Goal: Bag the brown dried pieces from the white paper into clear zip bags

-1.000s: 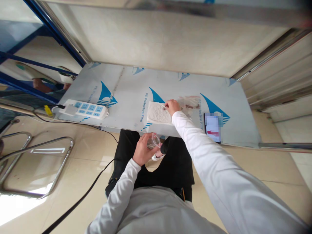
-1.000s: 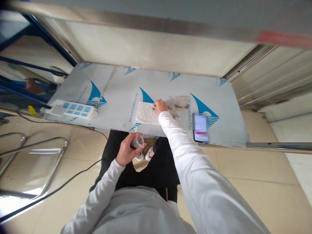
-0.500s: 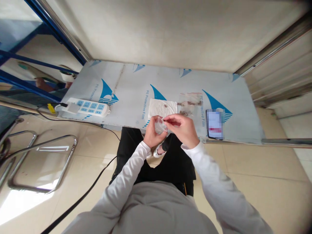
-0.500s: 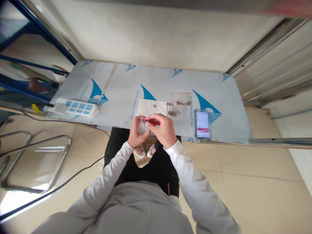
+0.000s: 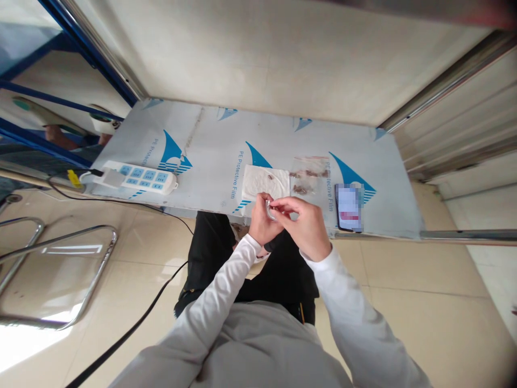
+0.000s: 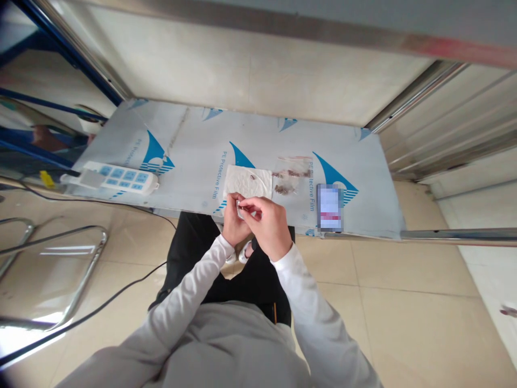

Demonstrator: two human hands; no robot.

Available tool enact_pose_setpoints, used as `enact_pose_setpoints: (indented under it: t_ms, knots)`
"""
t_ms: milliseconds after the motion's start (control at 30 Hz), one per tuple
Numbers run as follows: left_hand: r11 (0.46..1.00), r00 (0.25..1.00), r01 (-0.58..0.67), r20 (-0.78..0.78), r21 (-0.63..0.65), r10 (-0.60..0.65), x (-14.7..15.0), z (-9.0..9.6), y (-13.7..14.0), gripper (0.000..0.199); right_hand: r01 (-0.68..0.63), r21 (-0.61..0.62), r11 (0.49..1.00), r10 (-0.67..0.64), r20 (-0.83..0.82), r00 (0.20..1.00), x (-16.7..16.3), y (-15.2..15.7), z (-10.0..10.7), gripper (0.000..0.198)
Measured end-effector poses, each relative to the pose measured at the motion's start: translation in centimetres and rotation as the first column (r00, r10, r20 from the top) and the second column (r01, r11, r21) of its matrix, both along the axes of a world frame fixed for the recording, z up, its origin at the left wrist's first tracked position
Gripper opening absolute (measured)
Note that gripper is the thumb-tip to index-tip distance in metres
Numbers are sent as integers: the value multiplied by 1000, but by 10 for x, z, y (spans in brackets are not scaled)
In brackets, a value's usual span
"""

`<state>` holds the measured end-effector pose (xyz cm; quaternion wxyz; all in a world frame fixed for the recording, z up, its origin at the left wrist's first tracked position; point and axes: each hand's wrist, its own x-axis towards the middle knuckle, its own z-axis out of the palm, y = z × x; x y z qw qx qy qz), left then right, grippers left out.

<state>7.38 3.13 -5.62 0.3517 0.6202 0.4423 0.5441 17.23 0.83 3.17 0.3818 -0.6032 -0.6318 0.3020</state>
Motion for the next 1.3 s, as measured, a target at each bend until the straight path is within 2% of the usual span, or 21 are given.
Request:
enact_pose_setpoints:
  t_ms: [267, 367, 467, 600, 733, 800, 900, 1033, 1100, 1200, 1300]
  knots:
    - [999, 1000, -19, 2, -26, 19, 1, 6, -2, 43, 15, -19, 1000, -14, 49, 999, -1, -3, 8, 13]
    - [1000, 1000, -8, 22, -4, 8, 0, 8, -2, 41, 6, -2, 1000, -5, 140, 990, -3, -5, 11, 14]
    - [1000, 999, -3, 41, 11, 2, 1, 10, -2, 39, -57, 31, 998, 47, 260, 964, -4, -5, 16, 11]
    - [1000, 999, -20, 49, 6, 20, -1, 12, -3, 37, -185, 26, 982, 157, 418, 895, -3, -2, 23, 8]
    - [1000, 998, -3, 57, -21, 4, -7, 11, -4, 41, -328, 3, 945, 282, 500, 818, 5, 0, 26, 20]
    - [1000, 1000, -3, 24, -28, 4, -10, 10, -5, 45, -388, -4, 922, 327, 545, 772, 12, 0, 25, 18]
    - [1000, 995, 3, -95, -14, -4, -10, 9, -6, 45, -447, -1, 895, 353, 615, 705, 21, 3, 24, 4]
    - [1000, 976, -15, -219, -8, 13, -5, 11, -5, 40, -532, 21, 846, 370, 697, 615, 23, 9, 30, 18]
    - [999, 972, -48, -232, -5, 45, -4, 12, -4, 37, -536, 41, 843, 343, 728, 594, 21, 9, 31, 18]
    - [996, 970, -85, -230, -14, 80, -6, 12, -4, 29, -509, 47, 860, 323, 721, 613, 18, 5, 29, 17]
    - [997, 975, -75, -213, -28, 67, -10, 9, -5, 26, -466, 69, 882, 345, 578, 739, 22, 8, 17, 14]
